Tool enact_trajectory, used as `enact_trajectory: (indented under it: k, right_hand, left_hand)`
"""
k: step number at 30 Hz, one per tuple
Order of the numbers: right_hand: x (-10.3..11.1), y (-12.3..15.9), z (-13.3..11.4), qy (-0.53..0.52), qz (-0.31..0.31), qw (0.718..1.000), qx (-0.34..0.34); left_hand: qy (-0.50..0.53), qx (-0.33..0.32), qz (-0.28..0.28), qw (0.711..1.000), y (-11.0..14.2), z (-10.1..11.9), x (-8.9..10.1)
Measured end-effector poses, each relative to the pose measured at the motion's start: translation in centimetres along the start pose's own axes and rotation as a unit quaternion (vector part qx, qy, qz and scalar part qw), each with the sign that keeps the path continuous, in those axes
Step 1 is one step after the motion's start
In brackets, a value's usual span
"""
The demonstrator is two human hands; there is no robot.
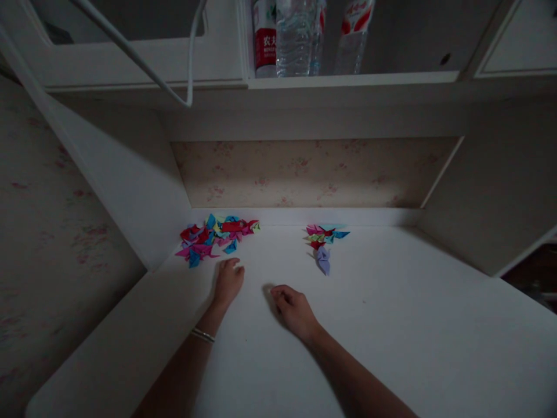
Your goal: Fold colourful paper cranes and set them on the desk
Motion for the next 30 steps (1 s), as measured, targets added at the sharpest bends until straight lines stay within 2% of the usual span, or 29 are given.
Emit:
enact_trajectory:
  k: [4,8,15,20,24,26,28,30]
  right_hand:
    - [0.2,-0.2,-0.1,-0.007,-0.007,1.0,0.009]
    - [0.1,-0.3,0.2,-0.005,-0.011,1.0,0.018]
    - [0.1,-0.2,0.3,-0.004,-0.018,1.0,0.014]
    - [0.3,-0.2,0.1,-0.019,-0.014,1.0,0.011]
    - [0.2,-0.3,0.0,-0.061,-0.009,0.998,-0.005]
    - [0.3,-0.6,0.0,-0.113,-0.001,0.993,-0.024]
    - [0.7,-0.9,0.2,-0.183,0.023,0.982,-0.044]
    - [1.4,-1.3,0.4,-0.25,0.068,0.964,-0.058]
  left_hand:
    - [-0.153,0.012,0.034,0.988,-3.4,-1.0,1.5]
    - [-0.211,-0.007,0.029,0.977,-5.6,-1.0,1.8]
    - [-0.256,-0.026,0.0,0.966,-6.1,-0.5,0.5]
    - [-0.254,-0.021,-0.004,0.967,-5.4,0.3,0.7]
    - [-0.226,-0.06,-0.015,0.972,-3.3,1.8,0.3]
    - [-0.17,-0.083,-0.033,0.981,-1.5,2.6,-0.4]
    - [-0.025,-0.083,-0.076,0.993,0.6,3.5,-1.3]
    - [0.114,-0.061,-0.129,0.983,2.9,4.2,-2.3]
Point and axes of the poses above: each hand's wrist, its own y-axis away from the middle knuckle, its own x-axis out of the back of the hand, z = x × y, the point moved 3 cm from there along -y, towards the middle knuckle, and after that the axes turned 2 degrees about x, right-handed, at the moved point
